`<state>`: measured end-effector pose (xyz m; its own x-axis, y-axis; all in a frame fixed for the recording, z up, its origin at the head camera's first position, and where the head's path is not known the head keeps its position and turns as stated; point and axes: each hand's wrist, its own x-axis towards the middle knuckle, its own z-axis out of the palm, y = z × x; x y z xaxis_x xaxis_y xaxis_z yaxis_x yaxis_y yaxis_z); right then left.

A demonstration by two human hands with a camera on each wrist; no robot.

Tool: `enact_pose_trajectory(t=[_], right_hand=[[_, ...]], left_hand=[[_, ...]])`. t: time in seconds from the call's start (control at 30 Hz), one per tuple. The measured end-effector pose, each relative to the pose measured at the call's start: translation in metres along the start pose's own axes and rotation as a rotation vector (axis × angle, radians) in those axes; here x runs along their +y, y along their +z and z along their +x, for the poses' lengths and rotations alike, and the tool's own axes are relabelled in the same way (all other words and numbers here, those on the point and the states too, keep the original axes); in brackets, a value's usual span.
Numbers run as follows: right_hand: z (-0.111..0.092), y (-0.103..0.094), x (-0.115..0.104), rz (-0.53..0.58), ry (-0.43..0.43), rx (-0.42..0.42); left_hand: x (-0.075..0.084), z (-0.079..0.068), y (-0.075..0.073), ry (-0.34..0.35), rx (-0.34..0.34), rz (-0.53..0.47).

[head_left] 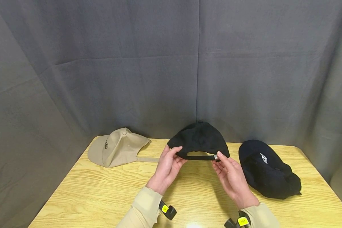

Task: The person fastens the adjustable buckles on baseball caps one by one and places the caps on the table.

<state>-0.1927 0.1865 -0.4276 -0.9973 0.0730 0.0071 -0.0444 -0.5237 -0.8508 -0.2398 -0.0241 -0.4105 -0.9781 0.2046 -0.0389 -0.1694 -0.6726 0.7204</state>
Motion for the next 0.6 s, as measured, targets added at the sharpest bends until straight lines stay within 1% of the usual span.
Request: enact_pose_trajectory(t=[0.23, 0.4, 0.6], right_hand=[[0.0011, 0.0010, -0.0007, 0.030, -0.015, -0.017], [-0.0011, 0.0023, -0.0023, 0.072, -0.005, -0.024], [-0.0011, 0.0022, -0.0085, 0.080, -0.002, 0.029]], left_hand=[[0.0014, 0.0004, 0.0018, 0.003, 0.009, -0.023], [0.0013, -0.0008, 0.0047, -0.004, 0.010, 0.019], [0.0029, -0.0010, 0.0029, -0.001, 0.023, 0.063]])
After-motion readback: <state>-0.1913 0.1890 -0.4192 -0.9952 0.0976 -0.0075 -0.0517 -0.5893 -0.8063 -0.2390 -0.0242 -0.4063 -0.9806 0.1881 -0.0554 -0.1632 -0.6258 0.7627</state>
